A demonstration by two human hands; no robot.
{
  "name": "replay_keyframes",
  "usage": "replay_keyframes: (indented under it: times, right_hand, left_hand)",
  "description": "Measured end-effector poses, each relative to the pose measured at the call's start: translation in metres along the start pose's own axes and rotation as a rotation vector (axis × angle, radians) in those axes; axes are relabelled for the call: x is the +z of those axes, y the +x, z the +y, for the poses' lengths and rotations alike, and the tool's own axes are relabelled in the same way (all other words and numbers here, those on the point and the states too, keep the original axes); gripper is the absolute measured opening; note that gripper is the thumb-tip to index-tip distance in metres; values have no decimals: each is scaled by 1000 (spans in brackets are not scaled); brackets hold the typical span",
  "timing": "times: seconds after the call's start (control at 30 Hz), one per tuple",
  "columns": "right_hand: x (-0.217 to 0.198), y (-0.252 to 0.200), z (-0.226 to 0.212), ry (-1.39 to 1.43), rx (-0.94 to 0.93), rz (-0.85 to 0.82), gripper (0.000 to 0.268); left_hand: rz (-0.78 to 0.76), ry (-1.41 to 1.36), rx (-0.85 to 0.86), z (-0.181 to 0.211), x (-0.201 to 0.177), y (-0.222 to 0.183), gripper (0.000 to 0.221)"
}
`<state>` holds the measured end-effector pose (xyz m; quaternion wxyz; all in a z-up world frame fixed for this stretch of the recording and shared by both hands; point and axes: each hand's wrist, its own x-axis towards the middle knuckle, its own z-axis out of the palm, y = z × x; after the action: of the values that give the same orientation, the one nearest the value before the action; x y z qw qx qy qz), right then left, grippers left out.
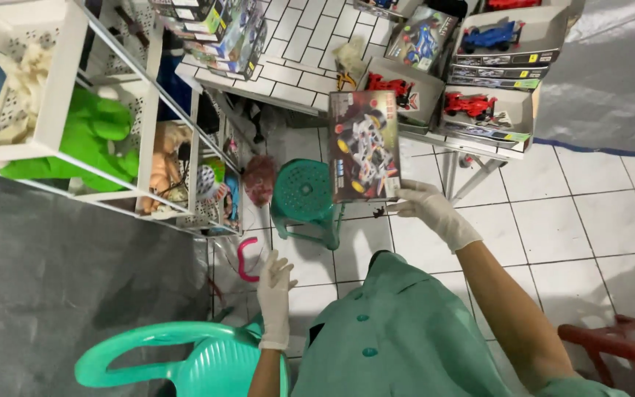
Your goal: Unboxing a toy car kit and beginning assembly by attaching tires to the chassis
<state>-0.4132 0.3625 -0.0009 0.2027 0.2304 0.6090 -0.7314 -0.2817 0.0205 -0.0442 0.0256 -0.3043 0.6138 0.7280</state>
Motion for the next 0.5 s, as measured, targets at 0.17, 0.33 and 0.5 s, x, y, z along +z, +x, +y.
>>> replay_keyframes:
  times: [0.17, 0.33, 0.5]
  right_hand:
    - [-8, 19, -56, 48, 22, 147, 90]
    - [-76, 145, -50, 206, 116, 180, 64]
    - [-172, 290, -25, 253, -179, -52, 37]
  left_hand:
    - [72, 26, -90, -10, -15, 10, 42]
    - [271, 5, -180, -36, -10, 44, 38]
    - [378, -53, -65, -34, 17, 73, 33]
